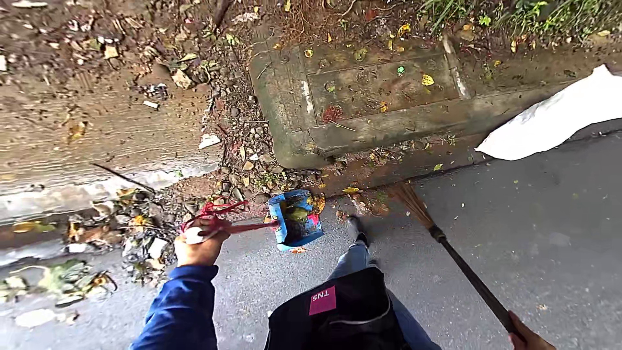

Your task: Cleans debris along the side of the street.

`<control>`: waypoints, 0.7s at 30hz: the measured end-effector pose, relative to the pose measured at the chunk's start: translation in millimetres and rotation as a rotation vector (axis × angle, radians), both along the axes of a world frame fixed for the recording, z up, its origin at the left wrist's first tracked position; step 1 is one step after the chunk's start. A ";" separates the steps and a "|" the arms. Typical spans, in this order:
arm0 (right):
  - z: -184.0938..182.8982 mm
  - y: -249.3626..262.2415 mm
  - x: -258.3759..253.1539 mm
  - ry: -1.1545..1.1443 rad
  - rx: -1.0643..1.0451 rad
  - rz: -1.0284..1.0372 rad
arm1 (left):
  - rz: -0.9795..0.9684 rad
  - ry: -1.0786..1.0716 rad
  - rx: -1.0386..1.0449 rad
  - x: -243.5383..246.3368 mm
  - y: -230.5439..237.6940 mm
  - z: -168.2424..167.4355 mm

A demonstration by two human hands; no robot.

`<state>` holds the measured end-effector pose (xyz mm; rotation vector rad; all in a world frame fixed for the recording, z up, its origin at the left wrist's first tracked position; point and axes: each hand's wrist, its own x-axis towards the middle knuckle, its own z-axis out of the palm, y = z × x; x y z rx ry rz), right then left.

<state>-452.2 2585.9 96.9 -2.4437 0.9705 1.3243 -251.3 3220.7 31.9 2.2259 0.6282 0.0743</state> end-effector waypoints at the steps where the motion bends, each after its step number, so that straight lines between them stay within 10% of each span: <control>1: -18.6 2.5 -6.1 0.021 -0.043 -0.002 | 0.003 0.009 0.015 -2.2 -4.5 -0.1; 9: -144.1 128.8 -17.7 0.202 0.225 0.245 | -0.031 0.060 0.065 -13.4 -41.8 -7.6; 21: -7.2 54.2 -50.6 -0.017 0.009 0.045 | -0.027 0.046 0.049 -21.0 -24.5 -5.4</control>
